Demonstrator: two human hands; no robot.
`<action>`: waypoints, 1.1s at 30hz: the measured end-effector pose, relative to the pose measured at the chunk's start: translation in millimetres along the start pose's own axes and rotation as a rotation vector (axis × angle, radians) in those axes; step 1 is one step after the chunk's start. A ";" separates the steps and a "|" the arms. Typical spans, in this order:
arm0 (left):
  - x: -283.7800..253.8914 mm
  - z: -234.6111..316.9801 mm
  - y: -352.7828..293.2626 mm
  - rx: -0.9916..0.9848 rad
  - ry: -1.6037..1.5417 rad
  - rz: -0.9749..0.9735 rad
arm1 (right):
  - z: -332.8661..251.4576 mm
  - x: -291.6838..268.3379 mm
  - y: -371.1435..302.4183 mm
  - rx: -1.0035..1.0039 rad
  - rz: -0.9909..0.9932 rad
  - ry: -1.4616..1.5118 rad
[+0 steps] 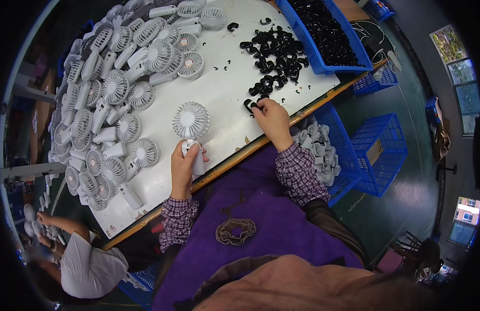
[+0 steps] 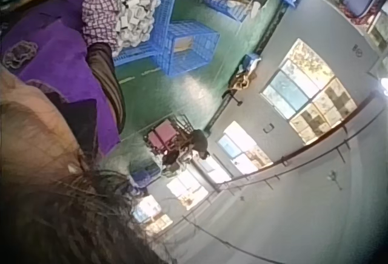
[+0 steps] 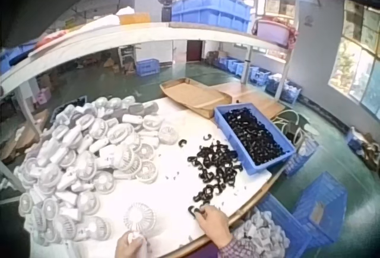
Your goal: The person assembles handheld fans by hand, attaching a fan guard to a fan blade assembly.
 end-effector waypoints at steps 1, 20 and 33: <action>1.7 2.7 0.6 0.041 -0.041 0.018 | 0.8 3.1 3.3 -0.018 0.000 -0.050; 41.5 8.3 10.7 0.355 0.338 0.038 | -75.3 61.5 -78.9 0.185 -0.634 1.528; 38.3 15.2 -3.4 0.387 0.659 0.125 | -65.8 70.8 -89.5 0.279 -0.802 1.384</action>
Point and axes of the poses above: each hand's wrist, its own y-axis towards the middle knuckle, its own x-axis out of the palm, z = x × y, the point moved 7 cm from there along y, towards the middle knuckle, and after that the axes turned 10 degrees about -z, right-handed, at the moved point
